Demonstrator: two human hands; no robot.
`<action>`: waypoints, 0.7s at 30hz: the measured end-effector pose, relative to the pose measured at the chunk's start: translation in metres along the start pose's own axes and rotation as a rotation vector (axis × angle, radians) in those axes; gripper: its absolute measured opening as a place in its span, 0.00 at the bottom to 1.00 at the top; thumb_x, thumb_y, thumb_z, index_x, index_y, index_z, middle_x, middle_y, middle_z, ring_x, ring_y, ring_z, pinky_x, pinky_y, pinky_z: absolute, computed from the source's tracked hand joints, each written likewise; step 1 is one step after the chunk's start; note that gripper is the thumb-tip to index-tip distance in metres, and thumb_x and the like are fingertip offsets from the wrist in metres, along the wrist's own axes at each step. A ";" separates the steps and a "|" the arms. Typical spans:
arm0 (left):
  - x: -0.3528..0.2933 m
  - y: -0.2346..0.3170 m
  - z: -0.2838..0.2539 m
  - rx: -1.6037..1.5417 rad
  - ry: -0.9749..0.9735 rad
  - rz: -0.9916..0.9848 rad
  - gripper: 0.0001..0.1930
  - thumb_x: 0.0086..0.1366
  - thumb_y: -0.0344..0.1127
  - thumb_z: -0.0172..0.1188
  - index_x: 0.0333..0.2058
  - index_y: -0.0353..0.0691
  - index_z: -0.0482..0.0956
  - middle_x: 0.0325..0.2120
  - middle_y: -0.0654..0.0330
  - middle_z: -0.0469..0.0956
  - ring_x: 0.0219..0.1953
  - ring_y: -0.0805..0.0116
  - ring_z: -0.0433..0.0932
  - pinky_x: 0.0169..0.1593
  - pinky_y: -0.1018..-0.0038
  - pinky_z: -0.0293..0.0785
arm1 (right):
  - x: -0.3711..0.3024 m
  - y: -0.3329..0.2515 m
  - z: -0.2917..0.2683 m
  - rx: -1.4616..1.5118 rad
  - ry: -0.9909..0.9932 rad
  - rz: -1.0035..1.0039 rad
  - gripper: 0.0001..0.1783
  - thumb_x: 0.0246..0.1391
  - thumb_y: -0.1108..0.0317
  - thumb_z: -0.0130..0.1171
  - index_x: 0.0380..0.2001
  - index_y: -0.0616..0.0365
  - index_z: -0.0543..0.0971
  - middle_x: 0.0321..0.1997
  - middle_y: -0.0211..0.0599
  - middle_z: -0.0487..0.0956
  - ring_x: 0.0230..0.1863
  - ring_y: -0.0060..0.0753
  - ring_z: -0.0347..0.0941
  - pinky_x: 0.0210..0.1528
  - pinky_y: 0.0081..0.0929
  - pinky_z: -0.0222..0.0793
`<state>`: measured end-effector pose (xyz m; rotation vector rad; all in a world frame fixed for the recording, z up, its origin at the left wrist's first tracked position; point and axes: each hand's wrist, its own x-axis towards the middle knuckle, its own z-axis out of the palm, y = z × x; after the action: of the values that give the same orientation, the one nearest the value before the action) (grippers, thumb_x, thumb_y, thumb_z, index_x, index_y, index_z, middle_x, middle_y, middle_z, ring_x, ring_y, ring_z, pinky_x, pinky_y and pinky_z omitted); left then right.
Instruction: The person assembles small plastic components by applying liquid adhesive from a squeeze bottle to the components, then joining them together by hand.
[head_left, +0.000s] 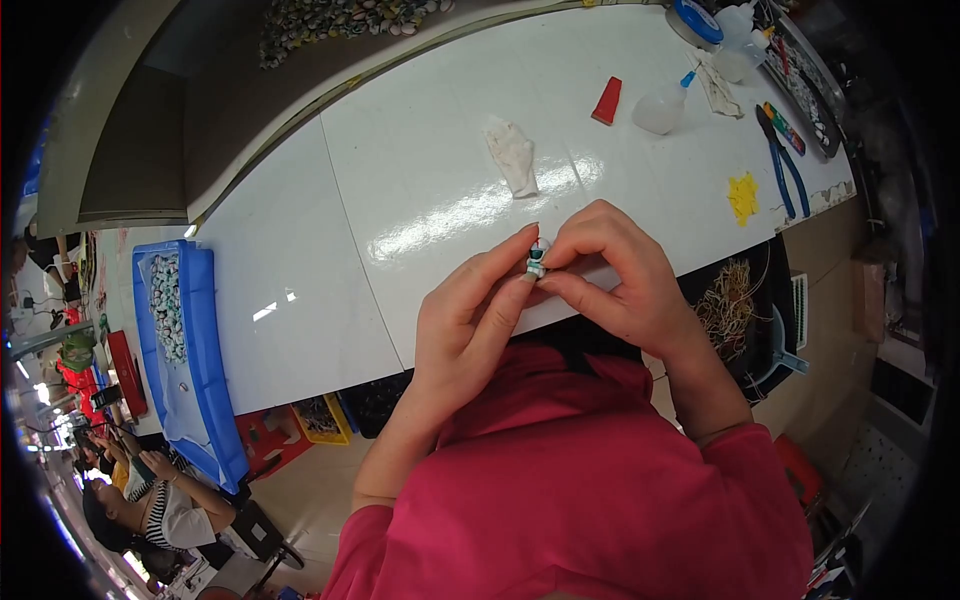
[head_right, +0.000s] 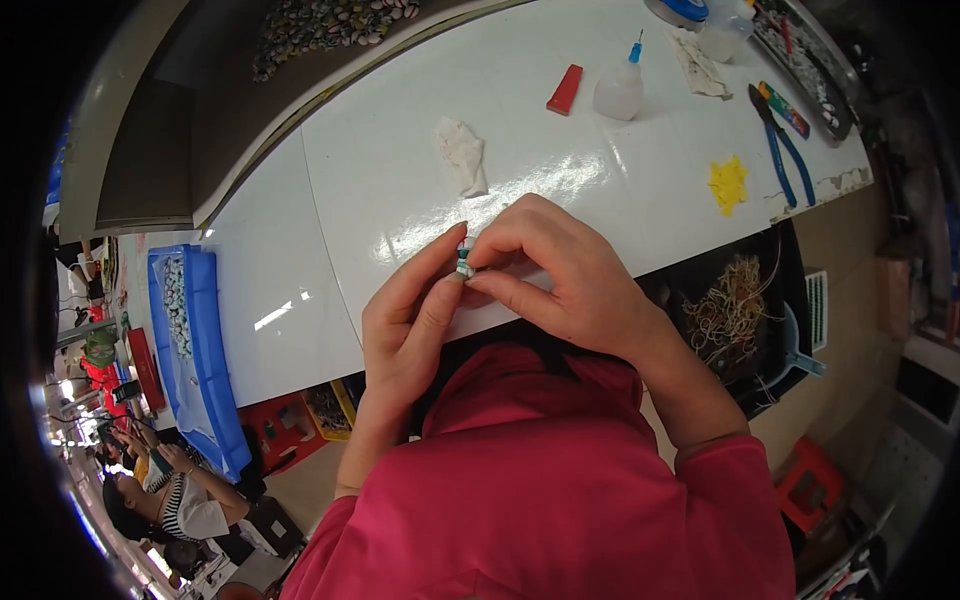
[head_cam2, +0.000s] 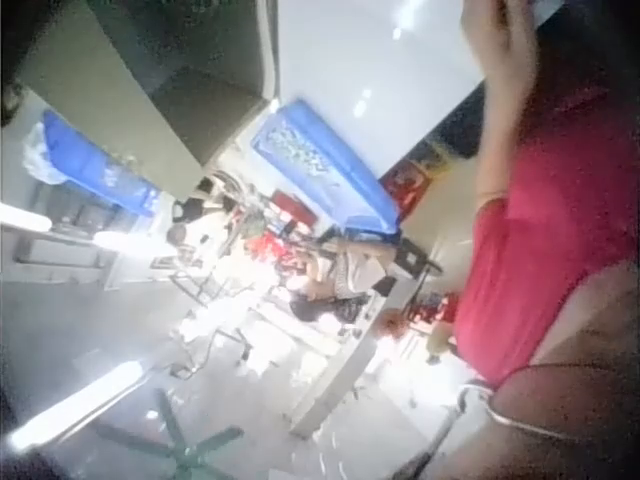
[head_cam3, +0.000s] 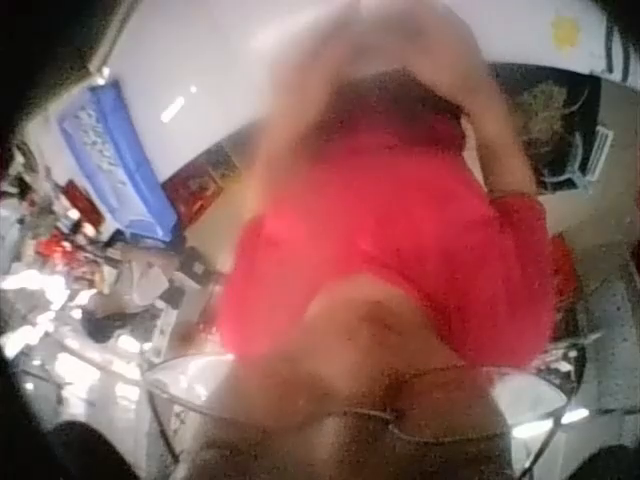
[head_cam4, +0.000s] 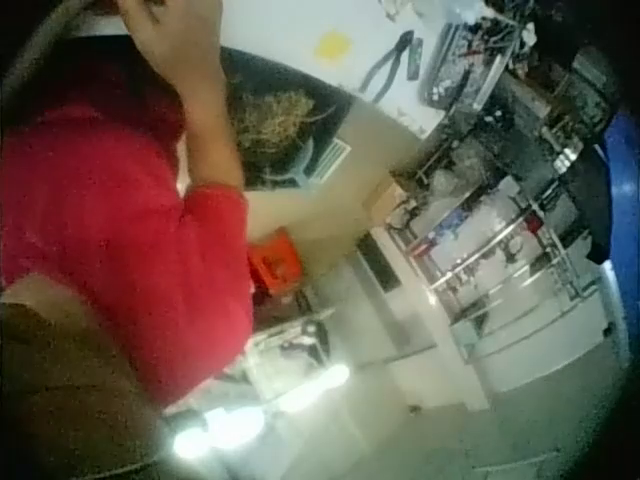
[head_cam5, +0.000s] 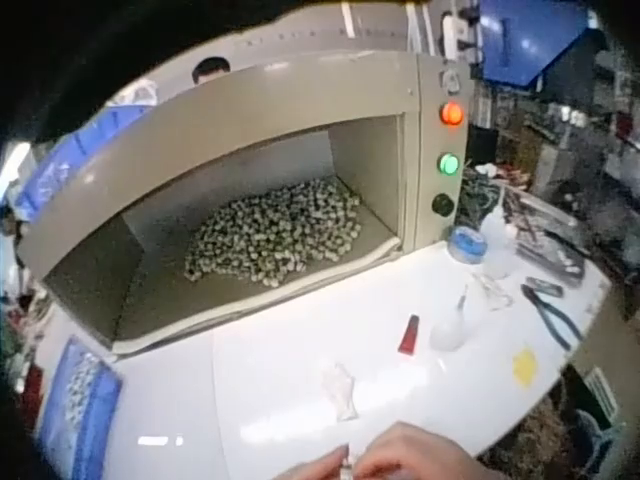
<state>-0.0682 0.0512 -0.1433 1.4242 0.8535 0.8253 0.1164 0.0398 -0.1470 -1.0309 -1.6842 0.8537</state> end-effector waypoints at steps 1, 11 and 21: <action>0.001 0.000 0.000 0.027 -0.008 0.018 0.19 0.67 0.28 0.49 0.55 0.31 0.66 0.48 0.54 0.73 0.45 0.71 0.75 0.49 0.77 0.71 | -0.001 0.001 -0.001 0.001 0.000 0.001 0.09 0.48 0.76 0.61 0.33 0.58 0.73 0.33 0.34 0.72 0.34 0.29 0.72 0.35 0.22 0.70; -0.005 -0.009 0.004 -0.052 -0.001 -0.004 0.18 0.66 0.25 0.48 0.55 0.34 0.67 0.40 0.55 0.74 0.41 0.69 0.77 0.45 0.77 0.75 | -0.009 0.003 0.005 -0.057 0.036 -0.026 0.11 0.46 0.78 0.60 0.34 0.58 0.73 0.33 0.36 0.73 0.33 0.30 0.73 0.34 0.23 0.71; -0.011 -0.009 0.009 -0.063 0.006 0.017 0.19 0.66 0.23 0.47 0.55 0.31 0.65 0.42 0.56 0.75 0.41 0.71 0.77 0.45 0.80 0.73 | -0.012 -0.001 0.002 -0.103 0.028 -0.041 0.10 0.44 0.79 0.60 0.33 0.59 0.74 0.32 0.36 0.74 0.33 0.32 0.73 0.33 0.23 0.71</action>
<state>-0.0653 0.0377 -0.1522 1.3757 0.8135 0.8623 0.1169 0.0288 -0.1507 -1.0692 -1.7340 0.7293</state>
